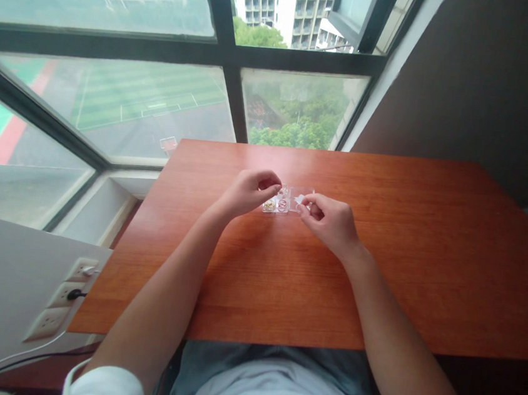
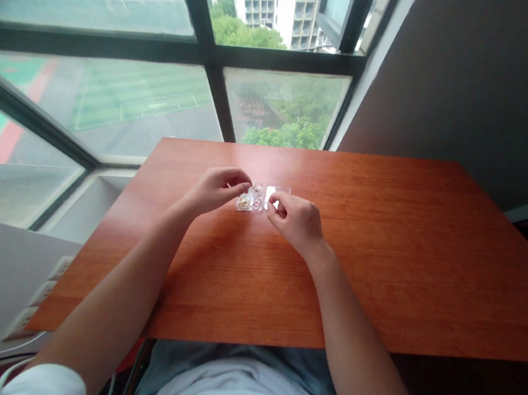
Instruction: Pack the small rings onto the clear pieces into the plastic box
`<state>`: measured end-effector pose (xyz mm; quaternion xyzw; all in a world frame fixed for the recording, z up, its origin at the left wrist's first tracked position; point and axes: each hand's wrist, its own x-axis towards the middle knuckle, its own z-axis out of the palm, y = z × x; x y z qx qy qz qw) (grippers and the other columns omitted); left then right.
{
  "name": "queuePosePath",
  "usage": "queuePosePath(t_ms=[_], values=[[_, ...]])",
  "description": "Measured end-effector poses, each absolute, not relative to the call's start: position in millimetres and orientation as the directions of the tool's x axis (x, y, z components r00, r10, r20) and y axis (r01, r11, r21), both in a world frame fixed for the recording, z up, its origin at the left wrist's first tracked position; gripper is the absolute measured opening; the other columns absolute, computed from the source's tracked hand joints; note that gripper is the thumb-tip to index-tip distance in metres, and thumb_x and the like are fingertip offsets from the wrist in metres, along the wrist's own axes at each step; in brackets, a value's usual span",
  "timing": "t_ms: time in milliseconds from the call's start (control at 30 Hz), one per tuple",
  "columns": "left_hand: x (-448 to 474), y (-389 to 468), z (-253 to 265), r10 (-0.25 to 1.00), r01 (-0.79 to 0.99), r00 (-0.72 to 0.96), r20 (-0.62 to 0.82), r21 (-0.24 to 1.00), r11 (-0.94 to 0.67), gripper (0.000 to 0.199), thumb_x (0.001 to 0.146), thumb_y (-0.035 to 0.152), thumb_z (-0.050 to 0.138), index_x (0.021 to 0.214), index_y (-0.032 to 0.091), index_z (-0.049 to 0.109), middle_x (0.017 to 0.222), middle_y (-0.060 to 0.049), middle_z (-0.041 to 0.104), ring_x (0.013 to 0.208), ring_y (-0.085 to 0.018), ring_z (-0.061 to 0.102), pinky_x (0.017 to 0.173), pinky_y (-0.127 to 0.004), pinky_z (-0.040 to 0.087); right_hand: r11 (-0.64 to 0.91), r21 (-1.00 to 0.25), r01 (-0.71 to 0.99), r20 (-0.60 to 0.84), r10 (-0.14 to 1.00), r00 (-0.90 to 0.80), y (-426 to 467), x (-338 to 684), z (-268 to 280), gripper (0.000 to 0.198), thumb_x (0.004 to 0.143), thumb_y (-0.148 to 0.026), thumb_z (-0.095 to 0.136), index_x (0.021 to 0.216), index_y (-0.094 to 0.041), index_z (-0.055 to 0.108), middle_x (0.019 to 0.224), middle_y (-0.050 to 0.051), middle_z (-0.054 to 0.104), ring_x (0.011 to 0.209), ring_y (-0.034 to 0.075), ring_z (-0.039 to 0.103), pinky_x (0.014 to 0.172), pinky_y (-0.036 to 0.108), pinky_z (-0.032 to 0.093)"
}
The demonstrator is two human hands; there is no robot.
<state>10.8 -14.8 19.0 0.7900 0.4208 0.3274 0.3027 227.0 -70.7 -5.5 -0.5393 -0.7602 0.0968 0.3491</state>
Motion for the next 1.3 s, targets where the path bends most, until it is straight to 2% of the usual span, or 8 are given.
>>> queuePosePath(t_ms=[300, 467, 567, 800, 1000, 1300], values=[[16.4, -17.7, 18.5, 0.868, 0.441, 0.443, 0.224, 0.789, -0.429, 0.023, 0.085, 0.033, 0.060, 0.085, 0.013, 0.070, 0.074, -0.004, 0.066, 0.066, -0.012, 0.053, 0.060, -0.023, 0.039, 0.415, -0.499, 0.761, 0.494, 0.857, -0.143, -70.1, 226.3, -7.6, 0.011, 0.082, -0.026, 0.059, 0.086, -0.021, 0.068, 0.058, -0.004, 0.056, 0.053, 0.011, 0.051, 0.058, 0.022, 0.036], [35.2, -30.7, 21.6, 0.813, 0.307, 0.569, 0.123, 0.885, -0.349, 0.032, 0.088, 0.042, 0.057, 0.087, 0.013, 0.068, 0.076, -0.004, 0.065, 0.069, -0.013, 0.057, 0.061, -0.023, 0.043, 0.426, -0.493, 0.758, 0.498, 0.853, -0.156, -71.5, 224.3, -9.1, 0.015, 0.084, -0.030, 0.057, 0.088, -0.021, 0.069, 0.059, -0.003, 0.057, 0.054, 0.012, 0.052, 0.058, 0.023, 0.036], [43.7, -35.8, 21.8, 0.781, 0.288, 0.611, 0.131, 0.882, -0.373, 0.033, 0.089, 0.044, 0.056, 0.086, 0.013, 0.068, 0.075, -0.004, 0.065, 0.069, -0.013, 0.058, 0.061, -0.022, 0.043, 0.418, -0.477, 0.773, 0.483, 0.860, -0.168, -72.9, 222.2, -7.9, 0.017, 0.083, -0.028, 0.055, 0.090, -0.021, 0.070, 0.061, -0.001, 0.061, 0.057, 0.013, 0.054, 0.060, 0.024, 0.037], [43.0, -35.3, 22.1, 0.798, 0.286, 0.586, 0.138, 0.887, -0.363, 0.034, 0.088, 0.046, 0.058, 0.084, 0.013, 0.067, 0.076, -0.004, 0.065, 0.070, -0.013, 0.058, 0.062, -0.022, 0.044, 0.389, -0.483, 0.785, 0.450, 0.879, -0.159, -73.1, 221.2, -6.7, 0.019, 0.084, -0.029, 0.054, 0.092, -0.022, 0.070, 0.063, 0.000, 0.062, 0.059, 0.014, 0.056, 0.062, 0.024, 0.038], [40.4, -35.6, 23.4, 0.792, 0.242, 0.594, 0.141, 0.907, -0.344, 0.024, 0.086, 0.035, 0.060, 0.087, 0.013, 0.066, 0.077, -0.004, 0.066, 0.071, -0.013, 0.059, 0.063, -0.023, 0.046, 0.393, -0.486, 0.781, 0.470, 0.871, -0.145, -73.0, 221.9, -7.0, 0.020, 0.086, -0.035, 0.054, 0.089, -0.021, 0.068, 0.061, -0.001, 0.060, 0.057, 0.014, 0.055, 0.061, 0.023, 0.038], [40.6, -34.4, 21.8, 0.794, 0.311, 0.593, 0.137, 0.870, -0.382, 0.016, 0.084, 0.027, 0.058, 0.082, 0.013, 0.065, 0.073, -0.003, 0.065, 0.068, -0.012, 0.057, 0.061, -0.022, 0.042, 0.394, -0.498, 0.773, 0.470, 0.871, -0.141, -72.7, 222.0, -7.3, 0.017, 0.085, -0.032, 0.056, 0.087, -0.021, 0.068, 0.061, -0.001, 0.060, 0.057, 0.013, 0.054, 0.062, 0.023, 0.039]])
